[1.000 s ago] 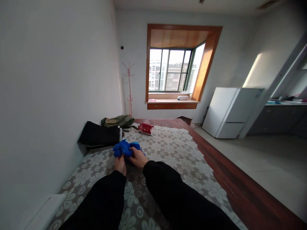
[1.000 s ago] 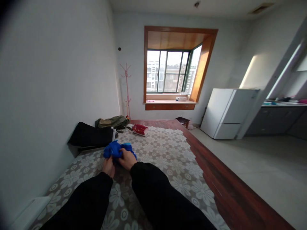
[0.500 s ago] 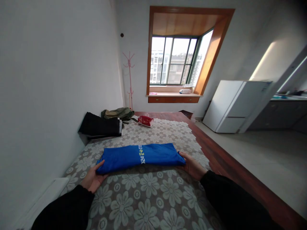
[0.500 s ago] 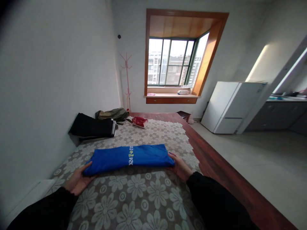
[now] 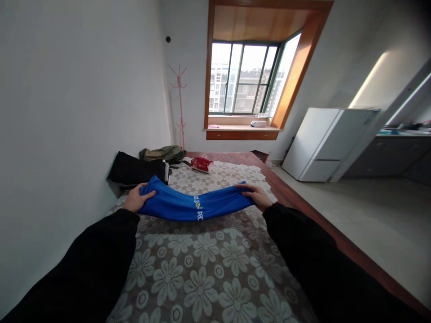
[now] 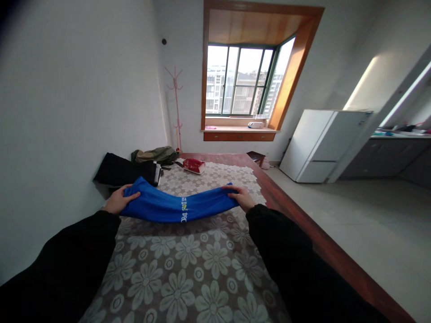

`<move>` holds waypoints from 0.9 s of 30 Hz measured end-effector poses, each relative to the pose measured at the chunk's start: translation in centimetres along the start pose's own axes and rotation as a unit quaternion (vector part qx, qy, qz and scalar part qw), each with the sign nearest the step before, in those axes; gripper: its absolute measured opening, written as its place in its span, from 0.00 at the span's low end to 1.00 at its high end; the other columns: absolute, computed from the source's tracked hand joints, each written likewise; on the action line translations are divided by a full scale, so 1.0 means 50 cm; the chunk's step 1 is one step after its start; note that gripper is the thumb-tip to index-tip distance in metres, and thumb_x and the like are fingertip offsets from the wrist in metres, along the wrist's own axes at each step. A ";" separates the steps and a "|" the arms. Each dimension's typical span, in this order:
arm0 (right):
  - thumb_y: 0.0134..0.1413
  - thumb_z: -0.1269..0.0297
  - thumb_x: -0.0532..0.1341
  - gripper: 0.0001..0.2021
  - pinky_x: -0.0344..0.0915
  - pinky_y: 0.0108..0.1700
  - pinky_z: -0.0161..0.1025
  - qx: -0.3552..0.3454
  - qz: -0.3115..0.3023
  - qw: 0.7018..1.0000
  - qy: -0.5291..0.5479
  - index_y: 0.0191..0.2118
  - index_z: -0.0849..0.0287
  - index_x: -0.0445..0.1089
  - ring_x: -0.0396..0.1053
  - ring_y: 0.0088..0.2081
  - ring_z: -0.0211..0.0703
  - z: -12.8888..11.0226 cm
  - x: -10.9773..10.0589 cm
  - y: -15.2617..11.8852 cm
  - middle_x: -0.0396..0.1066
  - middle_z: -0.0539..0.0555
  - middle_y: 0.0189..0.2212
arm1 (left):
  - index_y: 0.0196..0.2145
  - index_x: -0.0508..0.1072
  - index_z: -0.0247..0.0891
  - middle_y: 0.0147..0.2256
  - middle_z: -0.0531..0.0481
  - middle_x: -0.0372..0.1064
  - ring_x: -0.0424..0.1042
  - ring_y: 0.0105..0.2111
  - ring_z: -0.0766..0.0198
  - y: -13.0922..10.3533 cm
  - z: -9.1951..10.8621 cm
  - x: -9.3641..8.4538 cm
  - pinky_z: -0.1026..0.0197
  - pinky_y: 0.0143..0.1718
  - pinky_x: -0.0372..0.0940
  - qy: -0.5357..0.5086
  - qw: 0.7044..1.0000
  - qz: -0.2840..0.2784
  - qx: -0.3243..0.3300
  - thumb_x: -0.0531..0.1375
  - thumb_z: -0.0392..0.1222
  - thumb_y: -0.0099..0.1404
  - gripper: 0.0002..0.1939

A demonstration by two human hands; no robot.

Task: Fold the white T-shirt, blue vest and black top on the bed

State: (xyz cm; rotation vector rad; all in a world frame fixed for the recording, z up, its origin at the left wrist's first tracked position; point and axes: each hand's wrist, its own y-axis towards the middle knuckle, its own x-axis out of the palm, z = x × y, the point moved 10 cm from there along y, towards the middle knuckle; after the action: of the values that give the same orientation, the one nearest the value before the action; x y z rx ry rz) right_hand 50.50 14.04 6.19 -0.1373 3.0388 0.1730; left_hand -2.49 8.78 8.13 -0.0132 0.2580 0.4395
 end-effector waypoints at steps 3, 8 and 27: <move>0.39 0.62 0.68 0.27 0.69 0.41 0.41 -0.046 0.034 0.998 0.015 0.50 0.60 0.78 0.72 0.37 0.44 -0.046 -0.048 0.030 0.78 0.56 0.45 | 0.50 0.75 0.37 0.40 0.48 0.76 0.74 0.43 0.53 0.019 0.061 0.013 0.53 0.51 0.68 0.020 0.994 0.019 0.102 0.73 0.48 0.48 0.31; 0.43 0.66 0.66 0.25 0.69 0.51 0.45 -0.036 0.059 0.983 -0.171 0.52 0.57 0.77 0.73 0.48 0.47 0.011 -0.096 0.033 0.75 0.57 0.52 | 0.46 0.74 0.35 0.42 0.43 0.77 0.76 0.43 0.53 0.031 0.013 0.043 0.54 0.50 0.68 0.150 0.985 0.022 0.086 0.73 0.41 0.48 0.27; 0.57 0.72 0.62 0.13 0.64 0.53 0.43 -0.062 -0.024 0.800 -0.597 0.46 0.56 0.78 0.72 0.50 0.53 0.084 -0.014 0.163 0.74 0.60 0.46 | 0.44 0.79 0.40 0.44 0.42 0.75 0.74 0.47 0.49 0.116 -0.031 0.203 0.54 0.49 0.66 0.522 0.821 -0.130 0.189 0.60 0.46 0.60 0.16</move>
State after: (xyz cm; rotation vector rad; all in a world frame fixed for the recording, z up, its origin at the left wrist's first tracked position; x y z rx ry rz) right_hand 50.79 22.66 2.97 -0.0657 1.7489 0.3049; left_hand 3.56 18.19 4.36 0.1038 1.4165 0.0539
